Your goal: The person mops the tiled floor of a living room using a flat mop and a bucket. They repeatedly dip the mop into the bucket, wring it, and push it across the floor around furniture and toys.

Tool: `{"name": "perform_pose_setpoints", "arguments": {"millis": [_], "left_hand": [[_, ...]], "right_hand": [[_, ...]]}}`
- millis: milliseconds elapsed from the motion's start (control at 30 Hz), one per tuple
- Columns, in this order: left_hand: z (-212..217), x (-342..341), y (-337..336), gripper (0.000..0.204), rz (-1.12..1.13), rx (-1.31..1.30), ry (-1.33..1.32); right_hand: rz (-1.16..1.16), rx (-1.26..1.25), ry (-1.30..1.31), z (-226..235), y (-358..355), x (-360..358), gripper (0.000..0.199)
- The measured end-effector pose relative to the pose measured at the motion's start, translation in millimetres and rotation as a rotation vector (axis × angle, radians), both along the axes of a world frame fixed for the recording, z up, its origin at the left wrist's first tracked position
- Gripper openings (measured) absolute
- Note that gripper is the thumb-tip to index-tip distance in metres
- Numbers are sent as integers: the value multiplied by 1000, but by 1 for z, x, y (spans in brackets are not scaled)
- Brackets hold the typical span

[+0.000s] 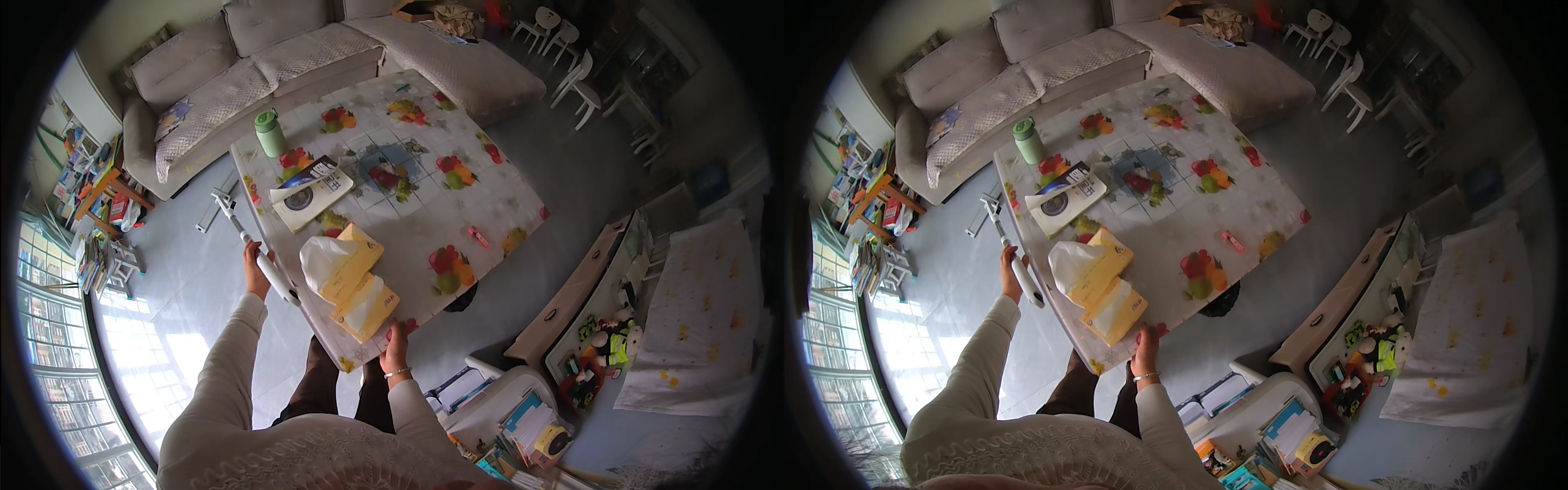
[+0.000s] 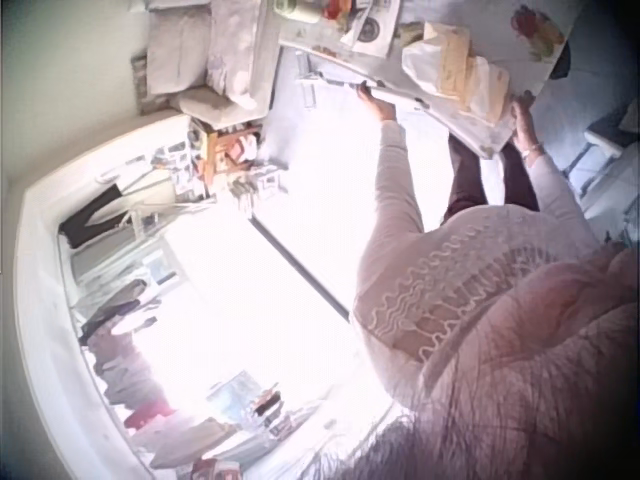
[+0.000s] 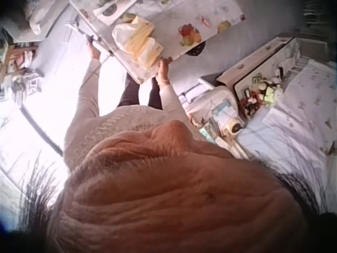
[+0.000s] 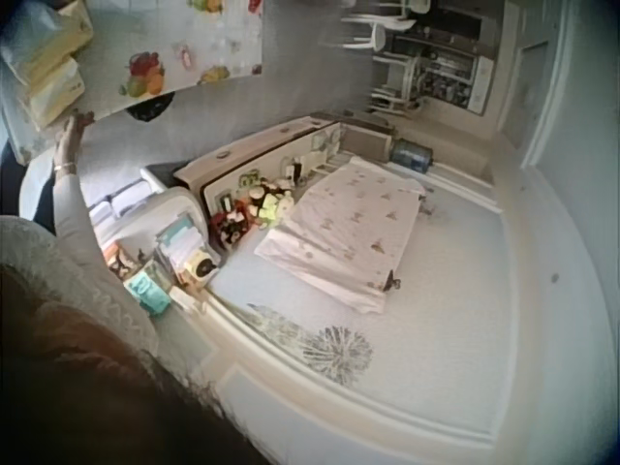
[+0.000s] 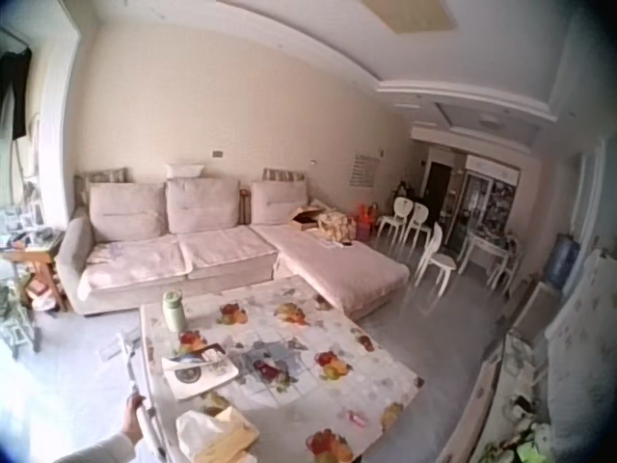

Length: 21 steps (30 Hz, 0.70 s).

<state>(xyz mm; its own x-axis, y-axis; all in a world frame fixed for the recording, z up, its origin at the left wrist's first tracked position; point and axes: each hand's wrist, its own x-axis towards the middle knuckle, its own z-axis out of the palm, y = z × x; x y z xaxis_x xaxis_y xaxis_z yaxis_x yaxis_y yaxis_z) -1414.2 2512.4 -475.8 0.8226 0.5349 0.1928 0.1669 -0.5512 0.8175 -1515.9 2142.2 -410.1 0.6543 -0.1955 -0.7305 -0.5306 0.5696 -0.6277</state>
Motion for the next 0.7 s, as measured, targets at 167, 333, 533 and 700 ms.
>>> {"name": "perform_pose_setpoints", "arguments": {"millis": [167, 333, 533, 700], "left_hand": [[24, 45, 3, 44, -53, -23, 71], [10, 30, -2, 52, -77, -139, 84], [23, 22, -26, 52, -54, -287, 143], [6, 12, -30, 52, -44, -226, 103]], "right_hand": [[-28, 35, 127, -23, -14, 17, 24], [12, 153, 97, -43, -12, 4, 22], [-124, 31, 75, -1, 26, 2, 44], [-173, 30, 96, 1, 26, -6, 22]]}}
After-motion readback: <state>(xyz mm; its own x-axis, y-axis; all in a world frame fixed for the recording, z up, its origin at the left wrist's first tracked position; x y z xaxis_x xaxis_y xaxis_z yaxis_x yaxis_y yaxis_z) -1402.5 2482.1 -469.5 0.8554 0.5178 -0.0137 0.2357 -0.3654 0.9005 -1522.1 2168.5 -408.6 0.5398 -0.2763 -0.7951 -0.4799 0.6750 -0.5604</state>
